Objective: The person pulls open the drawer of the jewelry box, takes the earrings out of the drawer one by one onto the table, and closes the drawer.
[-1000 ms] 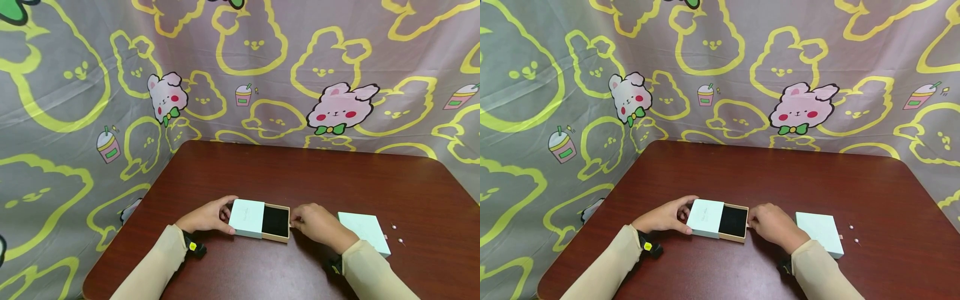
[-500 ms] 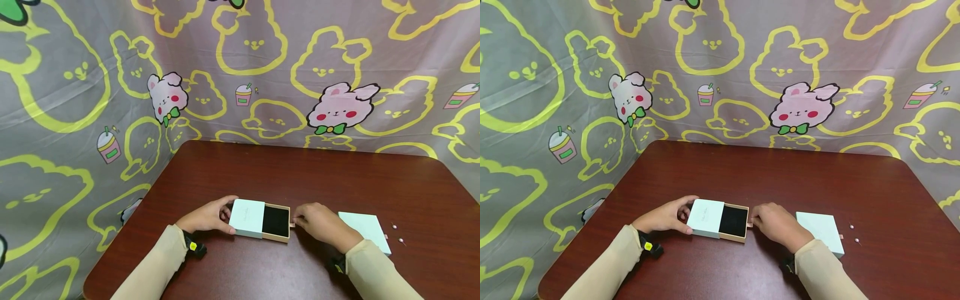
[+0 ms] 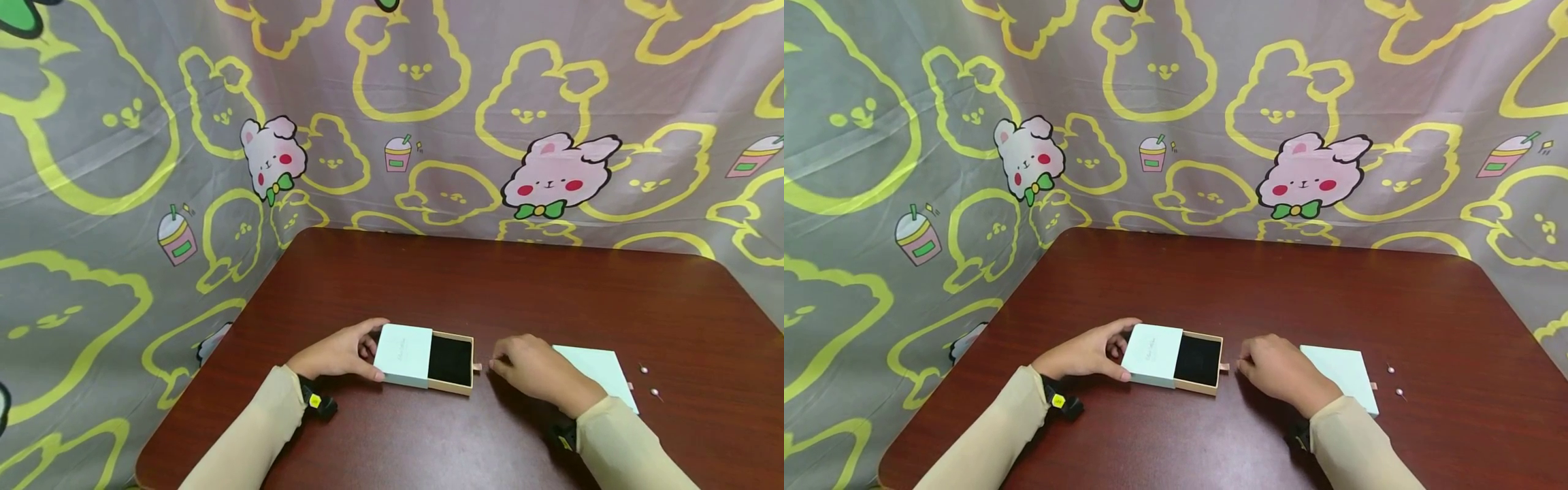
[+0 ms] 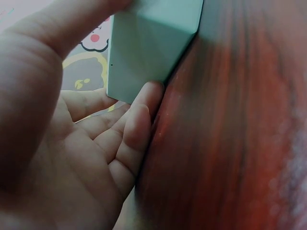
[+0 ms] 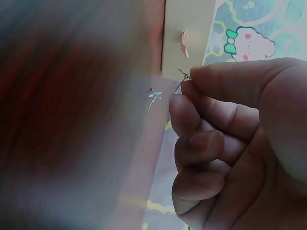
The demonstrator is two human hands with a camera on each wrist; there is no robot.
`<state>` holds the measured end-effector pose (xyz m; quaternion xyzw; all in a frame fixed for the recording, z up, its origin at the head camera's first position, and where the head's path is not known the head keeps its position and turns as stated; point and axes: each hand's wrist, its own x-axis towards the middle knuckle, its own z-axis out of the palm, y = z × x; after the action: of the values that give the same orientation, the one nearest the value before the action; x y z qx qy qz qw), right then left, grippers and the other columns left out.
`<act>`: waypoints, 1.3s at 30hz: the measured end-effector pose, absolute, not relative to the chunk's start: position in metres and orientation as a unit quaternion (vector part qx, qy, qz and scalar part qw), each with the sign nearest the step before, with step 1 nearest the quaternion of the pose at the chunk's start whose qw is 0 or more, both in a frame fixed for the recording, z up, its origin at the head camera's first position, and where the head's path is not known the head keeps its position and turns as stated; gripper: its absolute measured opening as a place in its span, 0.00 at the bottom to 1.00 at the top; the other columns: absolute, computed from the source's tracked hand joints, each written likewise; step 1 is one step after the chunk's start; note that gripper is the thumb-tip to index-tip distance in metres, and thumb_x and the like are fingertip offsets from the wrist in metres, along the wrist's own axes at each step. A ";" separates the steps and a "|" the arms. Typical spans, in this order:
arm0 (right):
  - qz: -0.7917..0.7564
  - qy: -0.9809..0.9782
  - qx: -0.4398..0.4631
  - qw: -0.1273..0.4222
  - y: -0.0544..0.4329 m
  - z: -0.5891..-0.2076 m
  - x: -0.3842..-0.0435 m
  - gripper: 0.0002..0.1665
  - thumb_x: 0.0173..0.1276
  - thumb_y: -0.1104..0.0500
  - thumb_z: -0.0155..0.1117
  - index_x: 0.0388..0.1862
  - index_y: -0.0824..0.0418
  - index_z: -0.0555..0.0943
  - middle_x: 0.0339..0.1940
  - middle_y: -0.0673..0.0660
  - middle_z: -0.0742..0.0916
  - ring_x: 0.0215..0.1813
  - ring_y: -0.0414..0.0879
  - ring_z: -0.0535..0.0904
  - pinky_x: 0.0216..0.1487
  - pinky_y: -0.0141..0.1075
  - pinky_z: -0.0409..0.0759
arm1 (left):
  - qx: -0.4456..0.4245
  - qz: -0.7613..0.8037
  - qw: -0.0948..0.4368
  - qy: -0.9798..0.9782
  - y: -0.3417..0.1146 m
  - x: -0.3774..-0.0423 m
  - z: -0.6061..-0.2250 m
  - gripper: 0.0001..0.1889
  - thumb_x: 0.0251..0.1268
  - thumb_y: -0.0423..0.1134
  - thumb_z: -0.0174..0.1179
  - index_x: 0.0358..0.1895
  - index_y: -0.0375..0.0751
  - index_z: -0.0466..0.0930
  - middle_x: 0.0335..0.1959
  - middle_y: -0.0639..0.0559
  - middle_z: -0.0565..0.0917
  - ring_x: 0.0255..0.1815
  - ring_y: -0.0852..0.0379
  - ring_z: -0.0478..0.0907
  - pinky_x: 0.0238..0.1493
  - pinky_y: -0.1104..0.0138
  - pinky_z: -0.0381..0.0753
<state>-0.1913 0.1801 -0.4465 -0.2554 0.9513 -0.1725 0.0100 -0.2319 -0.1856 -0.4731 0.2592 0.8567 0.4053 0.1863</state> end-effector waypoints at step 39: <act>-0.171 0.939 -0.297 0.010 0.182 -0.455 -0.188 0.18 0.63 0.61 0.65 0.15 0.45 0.75 0.17 0.38 0.73 0.22 0.34 0.65 0.26 0.34 0.67 | 0.259 0.402 0.187 0.858 -0.185 -0.231 -0.472 0.53 0.44 0.51 0.79 0.74 0.46 0.57 0.49 0.55 0.75 0.44 0.55 0.75 0.47 0.59 0.75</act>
<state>-0.1877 0.1824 -0.4547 -0.2968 0.9394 -0.1713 0.0100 -0.2310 -0.1849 -0.4715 0.2585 0.8582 0.4022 0.1867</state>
